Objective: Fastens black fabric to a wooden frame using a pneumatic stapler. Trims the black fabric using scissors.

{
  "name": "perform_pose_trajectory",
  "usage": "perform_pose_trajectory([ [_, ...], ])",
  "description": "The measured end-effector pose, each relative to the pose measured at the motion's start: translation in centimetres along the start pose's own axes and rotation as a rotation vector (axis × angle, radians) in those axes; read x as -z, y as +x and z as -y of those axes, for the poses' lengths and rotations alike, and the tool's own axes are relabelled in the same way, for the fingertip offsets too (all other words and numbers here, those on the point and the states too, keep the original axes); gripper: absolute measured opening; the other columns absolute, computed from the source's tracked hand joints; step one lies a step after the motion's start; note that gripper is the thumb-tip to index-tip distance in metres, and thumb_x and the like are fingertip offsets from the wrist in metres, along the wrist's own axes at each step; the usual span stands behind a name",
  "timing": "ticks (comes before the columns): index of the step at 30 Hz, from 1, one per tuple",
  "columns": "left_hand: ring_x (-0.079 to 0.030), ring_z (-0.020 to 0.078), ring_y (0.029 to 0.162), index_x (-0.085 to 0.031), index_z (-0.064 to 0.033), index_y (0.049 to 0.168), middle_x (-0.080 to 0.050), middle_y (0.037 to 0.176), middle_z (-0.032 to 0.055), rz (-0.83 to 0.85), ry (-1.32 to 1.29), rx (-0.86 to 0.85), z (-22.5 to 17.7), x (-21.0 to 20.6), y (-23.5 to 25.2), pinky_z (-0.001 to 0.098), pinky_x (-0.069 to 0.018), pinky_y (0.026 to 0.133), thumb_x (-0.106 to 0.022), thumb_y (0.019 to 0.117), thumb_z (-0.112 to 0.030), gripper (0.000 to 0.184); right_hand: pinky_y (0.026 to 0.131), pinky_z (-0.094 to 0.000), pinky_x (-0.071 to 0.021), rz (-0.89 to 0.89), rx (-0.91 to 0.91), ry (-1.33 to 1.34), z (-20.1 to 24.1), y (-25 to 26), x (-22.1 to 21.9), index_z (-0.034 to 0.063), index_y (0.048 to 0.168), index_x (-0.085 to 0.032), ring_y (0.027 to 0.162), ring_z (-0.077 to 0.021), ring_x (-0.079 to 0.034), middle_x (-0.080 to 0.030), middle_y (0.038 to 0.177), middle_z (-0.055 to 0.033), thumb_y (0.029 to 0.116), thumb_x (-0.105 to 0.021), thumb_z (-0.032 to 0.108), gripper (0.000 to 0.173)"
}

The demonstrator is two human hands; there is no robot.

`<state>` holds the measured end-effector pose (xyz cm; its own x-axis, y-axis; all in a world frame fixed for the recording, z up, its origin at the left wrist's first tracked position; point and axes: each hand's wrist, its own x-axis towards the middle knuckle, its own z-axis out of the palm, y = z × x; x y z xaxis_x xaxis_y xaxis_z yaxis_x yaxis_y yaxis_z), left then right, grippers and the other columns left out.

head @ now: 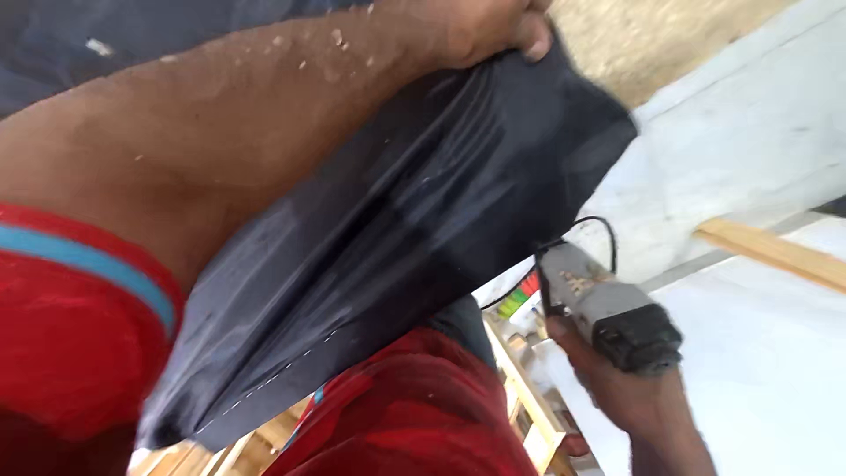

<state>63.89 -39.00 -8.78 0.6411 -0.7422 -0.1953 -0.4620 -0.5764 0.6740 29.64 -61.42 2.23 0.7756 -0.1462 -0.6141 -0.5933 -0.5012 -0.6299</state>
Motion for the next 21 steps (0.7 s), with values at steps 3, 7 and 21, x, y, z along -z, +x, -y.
perform_pose_trajectory([
  [3,-0.067,0.0336,0.103,-0.070,-0.0115,0.106,-0.070,0.104,0.0128,0.088,0.184,0.008,-0.6,0.7,0.8,0.0641,-0.0499,0.087,-0.054,0.1015,-0.053,0.045,0.061,-0.0323,-0.0611,-0.007,0.012,-0.016,1.0,0.7,0.6,0.0207,0.110,-0.071,0.067,-0.0069,-0.067,-0.071,0.083,0.0068,0.0809,-0.078,0.055,0.046],
  [7,-0.068,0.0321,0.098,-0.071,-0.0143,0.095,-0.070,0.098,0.0102,0.058,0.217,-0.006,-0.4,1.0,0.8,0.0635,-0.0506,0.082,-0.057,0.0990,-0.054,0.042,0.065,-0.0289,-0.0627,0.004,0.066,-0.014,2.5,1.9,0.9,0.0207,0.111,-0.071,0.072,-0.0053,-0.069,-0.072,0.086,0.0081,0.0830,-0.079,0.053,0.043],
  [21,-0.068,0.0330,0.088,-0.070,-0.0185,0.091,-0.068,0.088,0.0079,0.056,0.275,0.042,-0.8,1.2,0.8,0.0601,-0.0505,0.072,-0.061,0.0969,-0.051,0.035,0.067,-0.0269,-0.0628,0.039,0.094,-0.049,3.7,5.0,1.5,0.0094,0.105,-0.071,0.072,-0.0045,-0.070,-0.073,0.083,0.0044,0.0844,-0.081,0.044,0.042],
])
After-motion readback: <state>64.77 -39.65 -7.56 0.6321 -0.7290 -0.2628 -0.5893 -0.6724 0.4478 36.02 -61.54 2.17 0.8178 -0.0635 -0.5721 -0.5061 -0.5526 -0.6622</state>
